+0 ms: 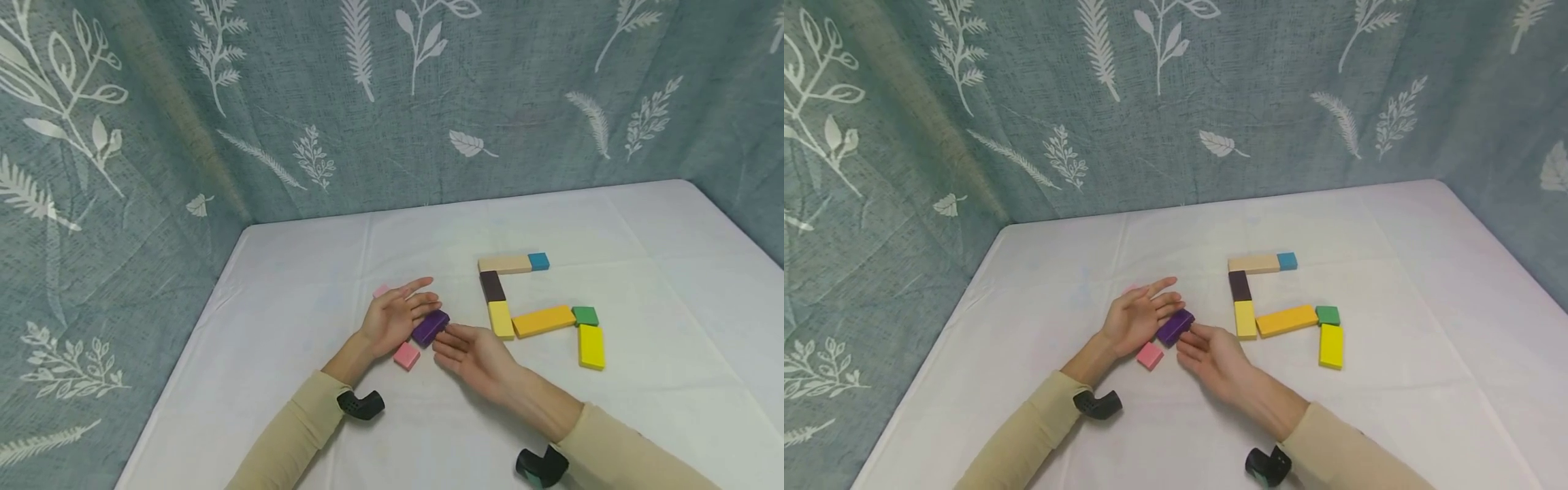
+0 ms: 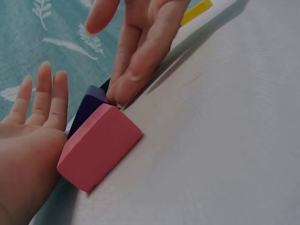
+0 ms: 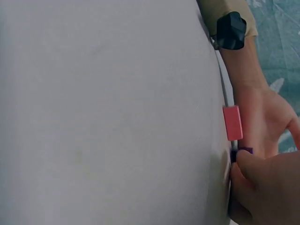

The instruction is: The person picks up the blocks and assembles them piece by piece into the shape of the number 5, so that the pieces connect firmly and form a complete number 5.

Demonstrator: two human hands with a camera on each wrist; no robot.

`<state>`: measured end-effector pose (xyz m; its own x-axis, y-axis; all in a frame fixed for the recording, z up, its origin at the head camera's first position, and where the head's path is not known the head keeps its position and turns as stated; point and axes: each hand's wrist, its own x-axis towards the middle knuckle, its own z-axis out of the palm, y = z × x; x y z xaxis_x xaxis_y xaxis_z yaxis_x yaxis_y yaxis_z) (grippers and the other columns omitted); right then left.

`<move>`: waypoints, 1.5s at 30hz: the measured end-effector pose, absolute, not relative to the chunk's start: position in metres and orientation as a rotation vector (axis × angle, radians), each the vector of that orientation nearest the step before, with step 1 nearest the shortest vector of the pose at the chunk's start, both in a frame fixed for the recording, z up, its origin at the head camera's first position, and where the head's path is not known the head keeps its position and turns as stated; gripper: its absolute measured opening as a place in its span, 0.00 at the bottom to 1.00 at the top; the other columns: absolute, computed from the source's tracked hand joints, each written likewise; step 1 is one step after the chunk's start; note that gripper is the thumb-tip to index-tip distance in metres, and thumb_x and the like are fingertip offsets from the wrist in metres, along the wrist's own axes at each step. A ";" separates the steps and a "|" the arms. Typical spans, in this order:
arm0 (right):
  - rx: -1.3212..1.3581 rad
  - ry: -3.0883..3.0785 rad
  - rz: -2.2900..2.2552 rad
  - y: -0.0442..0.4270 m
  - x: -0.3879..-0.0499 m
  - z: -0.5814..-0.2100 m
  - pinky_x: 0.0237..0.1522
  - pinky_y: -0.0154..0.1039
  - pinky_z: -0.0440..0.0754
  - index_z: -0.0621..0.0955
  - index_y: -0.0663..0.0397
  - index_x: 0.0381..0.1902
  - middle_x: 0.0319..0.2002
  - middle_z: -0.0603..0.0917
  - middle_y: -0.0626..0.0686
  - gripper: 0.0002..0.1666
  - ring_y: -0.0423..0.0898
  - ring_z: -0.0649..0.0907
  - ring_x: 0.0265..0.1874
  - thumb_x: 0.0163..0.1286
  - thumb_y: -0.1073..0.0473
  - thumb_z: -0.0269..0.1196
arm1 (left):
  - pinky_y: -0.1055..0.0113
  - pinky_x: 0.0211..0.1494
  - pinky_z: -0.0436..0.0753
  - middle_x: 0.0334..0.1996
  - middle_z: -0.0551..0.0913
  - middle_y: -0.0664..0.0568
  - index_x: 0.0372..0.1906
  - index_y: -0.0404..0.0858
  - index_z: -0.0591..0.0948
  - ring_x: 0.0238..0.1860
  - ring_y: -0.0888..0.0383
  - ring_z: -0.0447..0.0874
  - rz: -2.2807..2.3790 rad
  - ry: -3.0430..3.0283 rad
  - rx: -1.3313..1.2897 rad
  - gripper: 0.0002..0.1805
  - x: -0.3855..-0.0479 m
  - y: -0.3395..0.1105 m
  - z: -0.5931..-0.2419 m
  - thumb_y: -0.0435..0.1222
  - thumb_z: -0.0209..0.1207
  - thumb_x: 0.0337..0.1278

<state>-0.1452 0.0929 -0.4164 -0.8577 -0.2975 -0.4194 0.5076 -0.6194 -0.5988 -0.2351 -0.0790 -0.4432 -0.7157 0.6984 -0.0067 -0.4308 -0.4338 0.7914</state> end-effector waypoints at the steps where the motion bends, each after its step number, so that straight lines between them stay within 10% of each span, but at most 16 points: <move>1: 0.381 1.040 -2.436 0.093 -0.146 -0.417 0.69 0.51 0.51 0.41 0.75 0.70 0.69 0.47 0.74 0.33 0.64 0.52 0.70 0.77 0.62 0.35 | 0.61 0.66 0.61 0.45 0.79 0.49 0.68 0.32 0.57 0.54 0.53 0.74 2.161 1.059 0.424 0.25 -0.235 -0.079 -0.443 0.37 0.25 0.71; 12: 0.465 1.310 -2.380 0.080 -0.155 -0.426 0.60 0.47 0.70 0.52 0.75 0.69 0.59 0.65 0.71 0.28 0.53 0.73 0.51 0.77 0.65 0.43 | 0.60 0.68 0.59 0.45 0.78 0.48 0.64 0.36 0.62 0.54 0.52 0.73 2.171 0.958 0.451 0.25 -0.233 -0.078 -0.445 0.40 0.26 0.70; 45: 0.515 1.408 -2.255 0.136 -0.127 -0.422 0.54 0.43 0.77 0.56 0.72 0.68 0.50 0.71 0.62 0.28 0.47 0.75 0.44 0.77 0.62 0.47 | 0.54 0.67 0.61 0.47 0.78 0.48 0.62 0.40 0.67 0.54 0.51 0.73 2.197 0.890 0.541 0.28 -0.238 -0.082 -0.446 0.41 0.20 0.70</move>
<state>-0.1269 0.1356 -0.4224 -0.8384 -0.1612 -0.5206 0.5386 -0.3915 -0.7461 -0.2379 -0.0822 -0.4461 -0.6712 0.7324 0.1145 -0.4462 -0.5224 0.7266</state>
